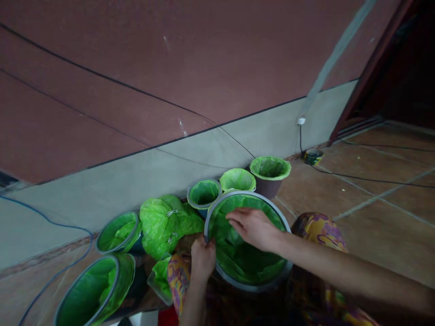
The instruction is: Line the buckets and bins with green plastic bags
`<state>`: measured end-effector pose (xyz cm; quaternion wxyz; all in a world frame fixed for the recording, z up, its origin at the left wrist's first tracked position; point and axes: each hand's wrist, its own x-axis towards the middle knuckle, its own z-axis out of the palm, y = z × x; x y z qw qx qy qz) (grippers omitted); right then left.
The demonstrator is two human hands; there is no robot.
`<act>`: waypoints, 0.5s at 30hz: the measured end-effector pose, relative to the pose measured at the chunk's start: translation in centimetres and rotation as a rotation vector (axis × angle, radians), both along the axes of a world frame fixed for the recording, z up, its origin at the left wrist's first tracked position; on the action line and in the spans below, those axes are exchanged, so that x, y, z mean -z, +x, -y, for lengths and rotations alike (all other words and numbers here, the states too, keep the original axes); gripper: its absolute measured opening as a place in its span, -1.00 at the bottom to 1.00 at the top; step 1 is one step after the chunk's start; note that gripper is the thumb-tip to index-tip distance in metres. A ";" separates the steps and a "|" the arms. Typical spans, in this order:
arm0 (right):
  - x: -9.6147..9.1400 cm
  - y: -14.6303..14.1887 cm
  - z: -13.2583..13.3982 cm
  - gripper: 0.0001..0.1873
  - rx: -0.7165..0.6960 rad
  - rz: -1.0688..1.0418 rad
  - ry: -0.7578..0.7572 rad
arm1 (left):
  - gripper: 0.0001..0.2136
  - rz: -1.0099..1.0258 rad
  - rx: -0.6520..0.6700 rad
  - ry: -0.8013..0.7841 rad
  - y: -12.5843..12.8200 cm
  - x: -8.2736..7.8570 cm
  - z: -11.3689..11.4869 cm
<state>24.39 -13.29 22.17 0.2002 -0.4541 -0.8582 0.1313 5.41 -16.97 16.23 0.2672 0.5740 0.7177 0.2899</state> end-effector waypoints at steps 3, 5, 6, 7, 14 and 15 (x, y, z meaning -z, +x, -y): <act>-0.5 4.1 -2.1 -0.51 0.178 -0.022 0.168 | -0.81 0.028 0.039 -0.048 -0.9 0.8 -1.4; 0.5 6.5 -3.7 -0.43 0.270 0.085 0.007 | -0.80 0.031 0.095 -0.063 -1.3 1.1 -2.6; 1.4 7.3 -4.4 -0.50 0.262 0.133 -0.130 | -0.79 0.027 0.127 -0.071 -1.5 1.2 -3.2; 2.4 7.8 -5.0 -0.60 0.277 0.153 -0.232 | -0.78 0.017 0.153 -0.080 -1.6 1.4 -3.8; 10.8 7.6 -6.1 -0.71 0.547 0.097 -0.377 | -0.44 0.059 -0.006 -0.099 -2.7 4.7 -6.1; 12.2 7.5 -6.1 -0.72 0.608 0.054 -0.416 | -0.33 0.064 -0.073 -0.127 -2.6 5.7 -6.0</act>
